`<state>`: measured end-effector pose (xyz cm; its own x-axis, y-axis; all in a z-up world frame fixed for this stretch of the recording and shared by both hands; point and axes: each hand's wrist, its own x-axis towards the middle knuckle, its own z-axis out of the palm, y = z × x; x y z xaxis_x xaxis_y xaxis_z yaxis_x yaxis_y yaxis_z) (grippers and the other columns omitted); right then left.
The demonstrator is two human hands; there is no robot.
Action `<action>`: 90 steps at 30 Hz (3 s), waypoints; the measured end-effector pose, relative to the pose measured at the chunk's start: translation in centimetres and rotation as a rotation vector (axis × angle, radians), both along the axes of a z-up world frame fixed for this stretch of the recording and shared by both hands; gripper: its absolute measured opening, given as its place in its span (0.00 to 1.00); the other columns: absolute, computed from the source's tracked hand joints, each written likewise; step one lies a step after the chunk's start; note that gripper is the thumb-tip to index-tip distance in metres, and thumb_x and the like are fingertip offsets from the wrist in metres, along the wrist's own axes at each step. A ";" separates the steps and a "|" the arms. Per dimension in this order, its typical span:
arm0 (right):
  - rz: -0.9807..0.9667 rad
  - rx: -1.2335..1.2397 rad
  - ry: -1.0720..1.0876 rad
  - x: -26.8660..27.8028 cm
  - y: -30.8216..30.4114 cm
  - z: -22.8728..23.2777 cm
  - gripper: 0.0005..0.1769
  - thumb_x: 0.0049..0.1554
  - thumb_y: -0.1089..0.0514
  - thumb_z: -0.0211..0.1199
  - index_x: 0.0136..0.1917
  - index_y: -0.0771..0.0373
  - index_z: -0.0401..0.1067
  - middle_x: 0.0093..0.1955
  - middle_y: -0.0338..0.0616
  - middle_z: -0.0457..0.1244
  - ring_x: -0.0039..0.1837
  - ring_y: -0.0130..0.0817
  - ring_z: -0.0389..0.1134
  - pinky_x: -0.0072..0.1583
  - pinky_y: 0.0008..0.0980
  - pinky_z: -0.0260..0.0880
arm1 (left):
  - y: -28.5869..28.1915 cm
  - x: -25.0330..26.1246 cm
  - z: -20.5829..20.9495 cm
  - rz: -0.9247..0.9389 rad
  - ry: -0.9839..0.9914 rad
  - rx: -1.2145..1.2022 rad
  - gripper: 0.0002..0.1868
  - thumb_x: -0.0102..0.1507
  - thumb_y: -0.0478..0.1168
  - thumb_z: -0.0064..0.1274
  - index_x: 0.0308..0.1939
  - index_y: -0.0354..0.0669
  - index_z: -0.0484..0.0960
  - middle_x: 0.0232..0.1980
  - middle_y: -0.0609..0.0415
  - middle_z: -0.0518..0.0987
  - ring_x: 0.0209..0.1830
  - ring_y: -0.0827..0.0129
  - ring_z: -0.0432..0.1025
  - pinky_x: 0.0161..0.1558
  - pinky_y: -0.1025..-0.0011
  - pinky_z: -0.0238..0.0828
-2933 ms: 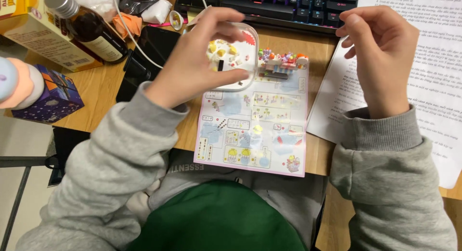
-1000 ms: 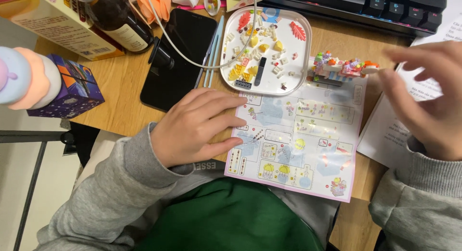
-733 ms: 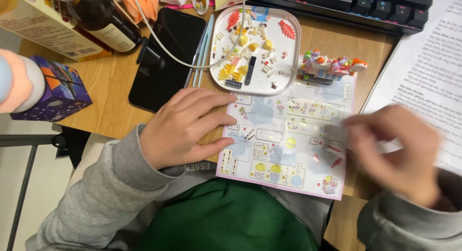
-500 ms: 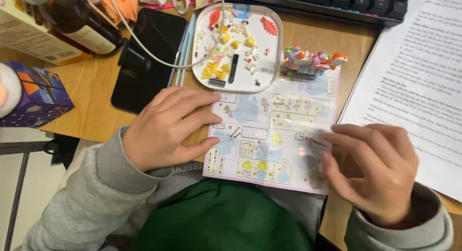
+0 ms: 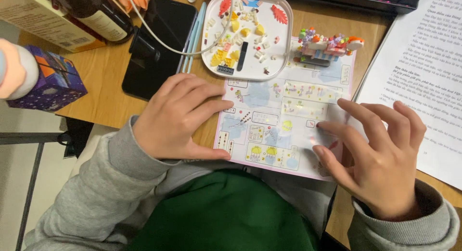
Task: Assembling a miniature building set by connecting small plastic parts
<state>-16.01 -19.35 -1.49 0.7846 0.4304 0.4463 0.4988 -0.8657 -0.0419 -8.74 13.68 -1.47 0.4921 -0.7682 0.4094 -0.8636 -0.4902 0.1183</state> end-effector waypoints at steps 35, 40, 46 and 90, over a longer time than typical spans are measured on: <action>-0.083 -0.008 0.083 0.5 0.1 -0.4 0.24 0.59 0.36 0.58 0.57 0.54 0.76 0.70 0.59 0.60 0.72 0.65 0.56 0.79 0.67 0.30 | -0.3 -0.1 -0.5 0.016 -0.055 -0.075 0.29 0.59 0.62 0.55 0.46 0.38 0.82 0.48 0.50 0.80 0.50 0.58 0.71 0.58 0.58 0.63; -0.121 0.065 0.162 0.5 -0.1 -0.7 0.44 0.56 0.33 0.56 0.69 0.72 0.66 0.65 0.50 0.64 0.69 0.55 0.60 0.80 0.71 0.26 | -0.4 -0.2 -0.4 0.019 -0.025 -0.101 0.29 0.59 0.61 0.55 0.46 0.37 0.81 0.48 0.49 0.78 0.50 0.56 0.70 0.58 0.58 0.62; -0.093 -0.003 0.093 0.9 -0.4 -1.1 0.24 0.57 0.38 0.60 0.57 0.55 0.76 0.69 0.56 0.63 0.70 0.62 0.59 0.80 0.65 0.31 | -0.8 0.2 -0.6 0.007 -0.052 -0.109 0.30 0.58 0.62 0.56 0.45 0.37 0.82 0.47 0.49 0.78 0.49 0.57 0.70 0.57 0.58 0.64; -0.198 0.094 0.240 2.1 0.7 -0.2 0.42 0.52 0.36 0.59 0.69 0.70 0.66 0.66 0.57 0.63 0.69 0.60 0.60 0.80 0.65 0.32 | -0.8 1.5 0.6 0.057 0.132 -0.087 0.26 0.60 0.61 0.53 0.42 0.41 0.79 0.55 0.43 0.75 0.56 0.53 0.69 0.63 0.50 0.57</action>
<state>-13.95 -18.69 -1.66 0.9368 0.2242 0.2686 0.2868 -0.9318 -0.2225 -7.24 12.90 -0.90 0.5877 -0.7022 0.4019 -0.8089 -0.5208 0.2731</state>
